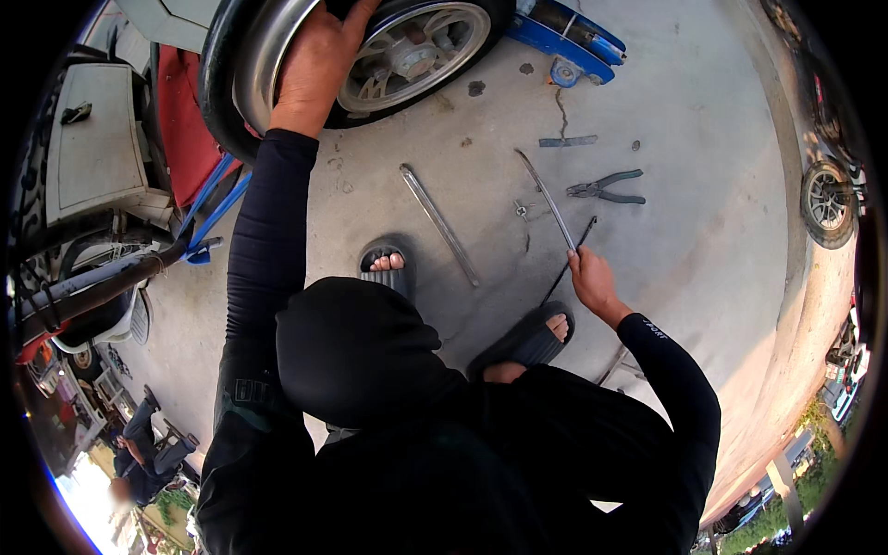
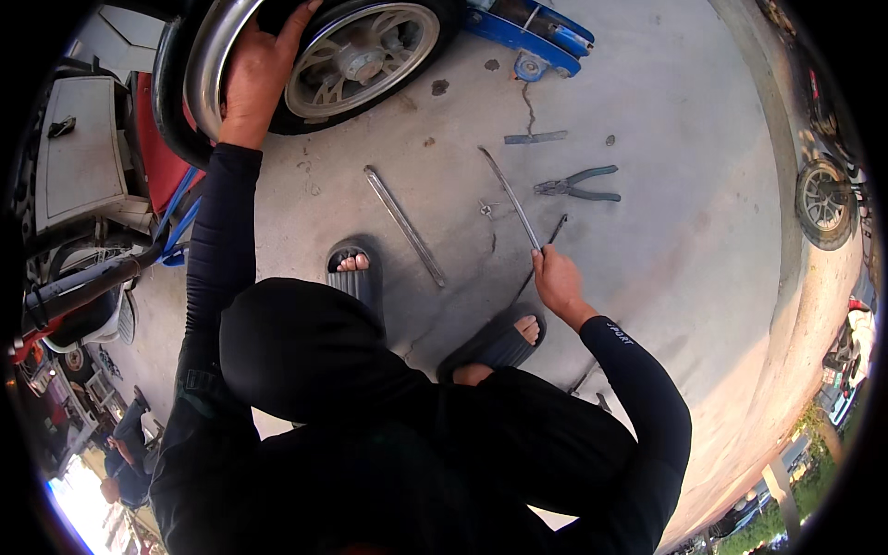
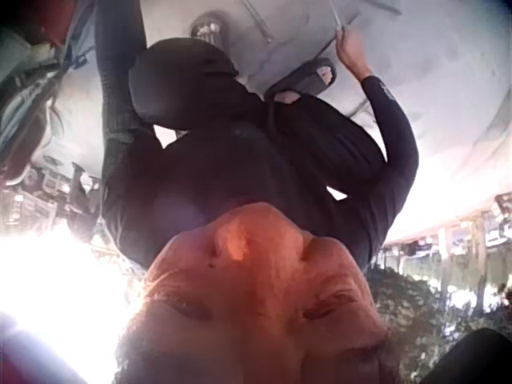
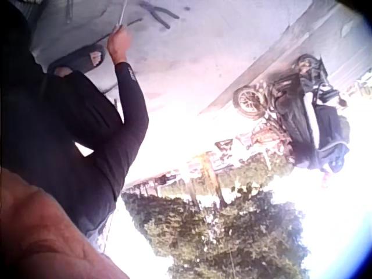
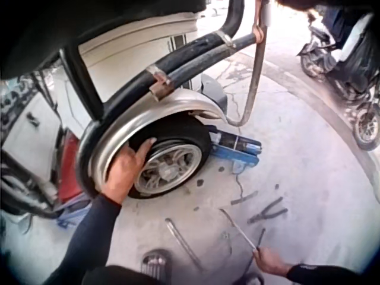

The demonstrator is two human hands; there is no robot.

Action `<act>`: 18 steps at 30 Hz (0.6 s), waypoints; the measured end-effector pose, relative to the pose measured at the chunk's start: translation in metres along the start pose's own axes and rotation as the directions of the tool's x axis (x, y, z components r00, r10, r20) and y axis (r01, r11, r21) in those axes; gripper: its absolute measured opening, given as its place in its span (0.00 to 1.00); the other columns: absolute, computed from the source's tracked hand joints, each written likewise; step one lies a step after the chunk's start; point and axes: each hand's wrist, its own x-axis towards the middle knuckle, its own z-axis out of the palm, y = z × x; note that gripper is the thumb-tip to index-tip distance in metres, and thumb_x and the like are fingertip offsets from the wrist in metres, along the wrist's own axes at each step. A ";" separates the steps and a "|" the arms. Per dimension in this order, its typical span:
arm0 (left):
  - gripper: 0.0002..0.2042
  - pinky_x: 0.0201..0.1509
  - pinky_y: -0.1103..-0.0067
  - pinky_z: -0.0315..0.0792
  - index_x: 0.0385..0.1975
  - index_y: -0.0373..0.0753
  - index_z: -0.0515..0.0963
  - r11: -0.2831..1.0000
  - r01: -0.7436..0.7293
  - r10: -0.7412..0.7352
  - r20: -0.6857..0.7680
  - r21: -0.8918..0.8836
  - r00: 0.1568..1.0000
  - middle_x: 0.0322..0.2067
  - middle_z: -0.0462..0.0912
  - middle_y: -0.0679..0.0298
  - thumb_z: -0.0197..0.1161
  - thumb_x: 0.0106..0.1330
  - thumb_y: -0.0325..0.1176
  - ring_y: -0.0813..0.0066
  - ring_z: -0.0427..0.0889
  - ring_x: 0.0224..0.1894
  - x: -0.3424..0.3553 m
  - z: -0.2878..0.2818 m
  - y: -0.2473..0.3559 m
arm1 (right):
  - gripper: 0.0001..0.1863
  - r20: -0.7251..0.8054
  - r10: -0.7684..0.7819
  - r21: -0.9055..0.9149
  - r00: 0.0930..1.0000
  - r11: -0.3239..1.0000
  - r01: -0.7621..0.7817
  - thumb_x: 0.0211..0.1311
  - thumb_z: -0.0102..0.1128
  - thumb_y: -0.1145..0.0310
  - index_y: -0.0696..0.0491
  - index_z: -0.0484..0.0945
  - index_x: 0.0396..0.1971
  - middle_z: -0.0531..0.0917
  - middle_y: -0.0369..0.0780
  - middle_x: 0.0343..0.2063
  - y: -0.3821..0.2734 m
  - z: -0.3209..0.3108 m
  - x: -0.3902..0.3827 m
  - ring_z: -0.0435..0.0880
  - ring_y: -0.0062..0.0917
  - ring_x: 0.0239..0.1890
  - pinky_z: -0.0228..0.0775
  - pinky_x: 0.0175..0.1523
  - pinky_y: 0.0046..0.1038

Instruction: The person uses tire levers and a tire changing tool to pry the tire bead off the rim and remove the inner tube from a scooter wheel. The inner tube is pulled out and set aside on the ground.

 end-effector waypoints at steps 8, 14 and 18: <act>0.42 0.45 0.84 0.72 0.76 0.62 0.53 0.986 -0.057 0.046 0.070 0.158 0.997 0.13 0.68 0.69 0.57 0.62 0.23 0.75 0.70 0.21 -0.006 0.016 0.004 | 0.08 0.258 -0.440 -0.219 0.860 0.840 0.496 0.62 0.60 0.65 0.53 0.81 0.33 0.85 0.46 0.34 -0.121 0.047 0.039 0.87 0.41 0.37 0.80 0.40 0.40; 0.40 0.50 0.84 0.70 0.77 0.61 0.52 0.990 -0.058 0.045 0.100 0.132 0.994 0.11 0.66 0.72 0.55 0.64 0.25 0.77 0.72 0.24 -0.003 0.005 0.003 | 0.08 0.116 -0.282 -0.076 0.952 0.953 0.292 0.62 0.57 0.73 0.58 0.72 0.38 0.84 0.50 0.31 -0.180 0.111 0.055 0.88 0.43 0.33 0.83 0.37 0.39; 0.42 0.51 0.83 0.71 0.78 0.60 0.47 0.969 -0.149 0.106 0.210 0.197 0.972 0.20 0.68 0.72 0.54 0.65 0.25 0.80 0.73 0.24 -0.002 0.001 -0.009 | 0.08 0.095 -0.324 -0.087 0.941 0.939 0.332 0.60 0.56 0.74 0.59 0.72 0.38 0.84 0.49 0.30 -0.186 0.110 0.054 0.88 0.42 0.33 0.82 0.36 0.37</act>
